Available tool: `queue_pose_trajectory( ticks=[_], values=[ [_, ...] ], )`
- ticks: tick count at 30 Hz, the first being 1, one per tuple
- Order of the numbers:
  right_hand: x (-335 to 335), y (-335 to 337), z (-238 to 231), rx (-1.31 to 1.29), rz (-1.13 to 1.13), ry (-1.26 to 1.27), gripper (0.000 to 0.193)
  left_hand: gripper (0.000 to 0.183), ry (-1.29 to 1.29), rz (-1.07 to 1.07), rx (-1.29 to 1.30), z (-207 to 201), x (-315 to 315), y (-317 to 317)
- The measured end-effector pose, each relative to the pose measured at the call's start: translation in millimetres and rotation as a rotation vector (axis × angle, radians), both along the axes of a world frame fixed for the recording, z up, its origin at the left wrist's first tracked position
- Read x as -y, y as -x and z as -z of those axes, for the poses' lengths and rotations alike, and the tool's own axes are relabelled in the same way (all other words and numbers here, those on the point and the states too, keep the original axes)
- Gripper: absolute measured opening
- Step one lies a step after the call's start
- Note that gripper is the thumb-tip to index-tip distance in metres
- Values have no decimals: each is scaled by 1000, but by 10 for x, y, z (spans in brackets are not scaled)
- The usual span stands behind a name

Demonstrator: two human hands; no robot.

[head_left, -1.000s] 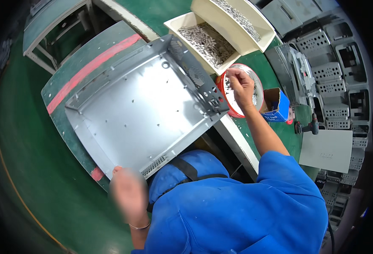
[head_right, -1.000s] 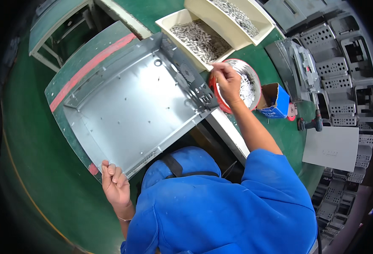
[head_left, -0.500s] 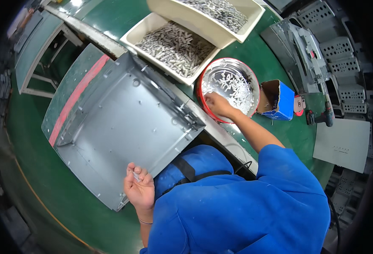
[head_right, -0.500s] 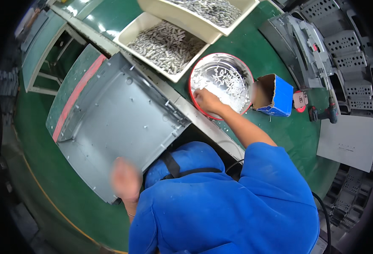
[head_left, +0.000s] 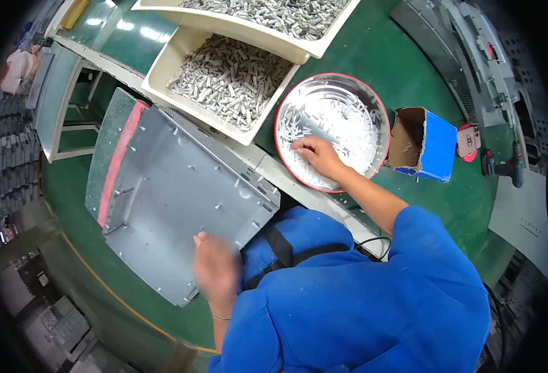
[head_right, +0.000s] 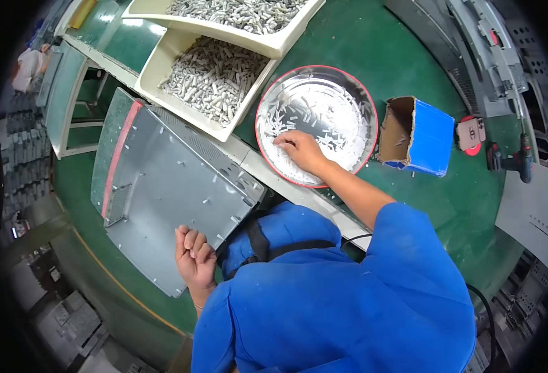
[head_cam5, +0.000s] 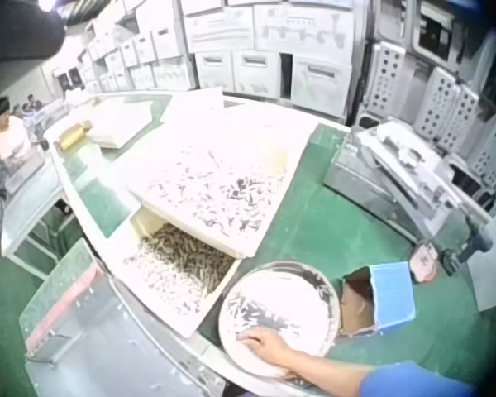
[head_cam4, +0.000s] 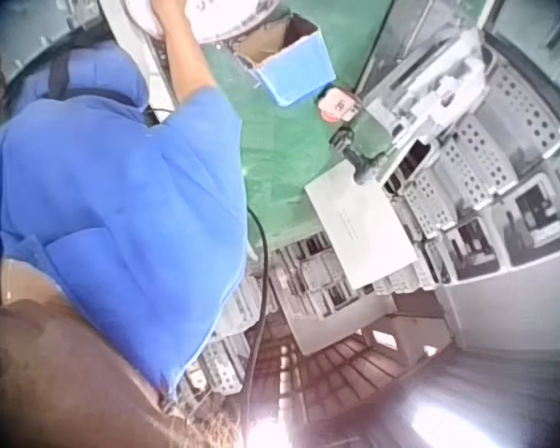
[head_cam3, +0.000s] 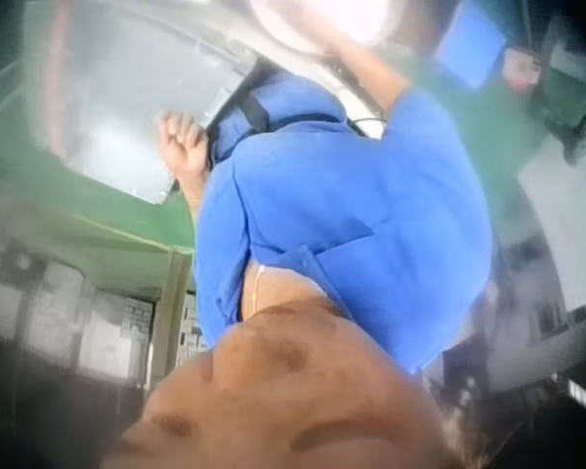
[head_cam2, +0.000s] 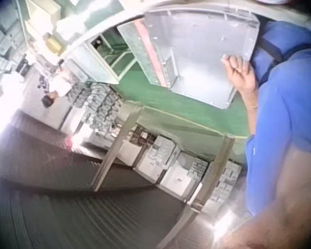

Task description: The person places small white plastic fasteners into pre-drilled holes on a metal chassis. They pick the fasteners from a red bowl and a white bin, inserting them one by one into the chassis. The person works at a green assembly table in a factory setting.

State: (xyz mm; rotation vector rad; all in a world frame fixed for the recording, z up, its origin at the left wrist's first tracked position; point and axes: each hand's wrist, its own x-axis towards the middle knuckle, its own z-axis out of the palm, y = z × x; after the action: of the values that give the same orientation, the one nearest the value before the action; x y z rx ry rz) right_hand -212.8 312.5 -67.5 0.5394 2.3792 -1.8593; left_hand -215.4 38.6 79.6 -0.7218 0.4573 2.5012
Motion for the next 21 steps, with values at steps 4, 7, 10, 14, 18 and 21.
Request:
queue_pose_trajectory(
  ticks=[4,7,10,14,18,21],
  values=[
    [-8,-12,40,-23,7,20,14,19,264,192,-78,-129,-459,171],
    [-35,-20,149,-89,-37,2,14,16,231,343,-163,-209,-936,319],
    [-30,-23,176,-16,-5,153,16,18,222,412,-307,-106,-1341,402],
    [117,-25,-240,137,-98,-247,16,34,709,535,-772,101,-1569,370],
    [72,-55,-46,61,-7,98,15,42,1092,683,-1138,184,-1278,270],
    [36,-87,177,2,-12,39,16,27,948,687,-971,158,-905,154]
  ],
)
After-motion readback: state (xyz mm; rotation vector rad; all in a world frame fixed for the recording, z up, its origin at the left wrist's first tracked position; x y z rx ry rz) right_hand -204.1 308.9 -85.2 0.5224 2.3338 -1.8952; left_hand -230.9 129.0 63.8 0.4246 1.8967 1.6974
